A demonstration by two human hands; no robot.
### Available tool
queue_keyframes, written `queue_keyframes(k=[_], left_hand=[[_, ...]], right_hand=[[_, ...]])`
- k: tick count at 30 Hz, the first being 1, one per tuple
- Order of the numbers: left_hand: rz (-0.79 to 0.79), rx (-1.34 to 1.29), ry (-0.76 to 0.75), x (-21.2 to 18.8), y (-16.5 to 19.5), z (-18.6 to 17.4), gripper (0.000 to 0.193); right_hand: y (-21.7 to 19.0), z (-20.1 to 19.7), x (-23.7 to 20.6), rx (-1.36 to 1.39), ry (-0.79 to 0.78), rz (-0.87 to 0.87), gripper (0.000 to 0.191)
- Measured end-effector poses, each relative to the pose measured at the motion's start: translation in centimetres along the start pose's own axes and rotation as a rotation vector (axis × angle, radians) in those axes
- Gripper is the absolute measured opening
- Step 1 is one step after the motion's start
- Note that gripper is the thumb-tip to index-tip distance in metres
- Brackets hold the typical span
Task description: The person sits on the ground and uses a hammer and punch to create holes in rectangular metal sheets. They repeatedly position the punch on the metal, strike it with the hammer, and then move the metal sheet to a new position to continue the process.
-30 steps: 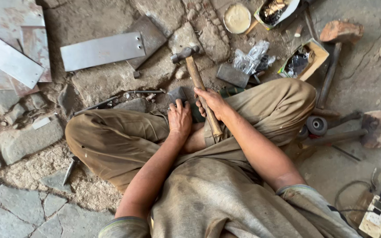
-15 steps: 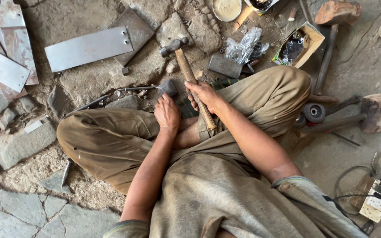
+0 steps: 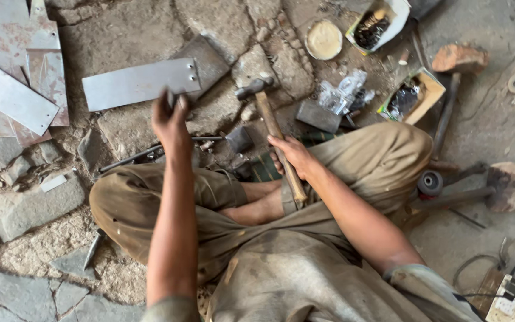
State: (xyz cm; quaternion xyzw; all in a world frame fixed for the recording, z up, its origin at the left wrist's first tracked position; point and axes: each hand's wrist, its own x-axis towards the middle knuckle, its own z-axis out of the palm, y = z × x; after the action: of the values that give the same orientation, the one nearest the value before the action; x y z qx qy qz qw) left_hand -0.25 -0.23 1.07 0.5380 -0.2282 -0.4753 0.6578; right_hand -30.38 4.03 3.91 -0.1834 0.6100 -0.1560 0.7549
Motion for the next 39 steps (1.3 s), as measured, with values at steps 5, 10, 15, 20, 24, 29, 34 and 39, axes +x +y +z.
queue_keyframes(k=[5,10,15,20,24,29,34,39], left_hand=[[0.101,0.186,-0.029,10.5,-0.9,1.0,0.041],[0.132,0.174,0.005,12.1,-3.0,0.9,0.031],[0.113,0.040,0.067,12.3,-3.5,0.9,0.031],[0.128,0.164,0.089,12.4,-3.3,1.1,0.031],[0.095,0.208,0.101,12.3,-3.1,1.1,0.030],[0.083,0.193,0.081,12.3,-2.9,1.1,0.028],[0.114,0.229,0.064,12.5,-3.1,1.0,0.027],[0.093,0.268,0.071,12.5,-3.2,0.9,0.027]], right_hand=[[-1.0,0.6,-1.6,-0.150,0.037,-0.098,0.037],[-5.2,1.3,-2.1,-1.047,0.256,-0.580,0.046],[-9.5,4.0,0.9,-1.231,0.248,-1.291,0.045],[-10.6,5.8,3.9,-1.458,0.259,-0.983,0.040],[-10.5,4.4,4.4,-1.225,0.201,-0.734,0.039],[-9.9,2.4,3.6,-1.238,0.187,-0.930,0.043],[-8.0,3.0,3.7,-1.250,0.163,-1.145,0.038],[-6.4,4.6,4.4,-1.400,0.304,-1.163,0.034]])
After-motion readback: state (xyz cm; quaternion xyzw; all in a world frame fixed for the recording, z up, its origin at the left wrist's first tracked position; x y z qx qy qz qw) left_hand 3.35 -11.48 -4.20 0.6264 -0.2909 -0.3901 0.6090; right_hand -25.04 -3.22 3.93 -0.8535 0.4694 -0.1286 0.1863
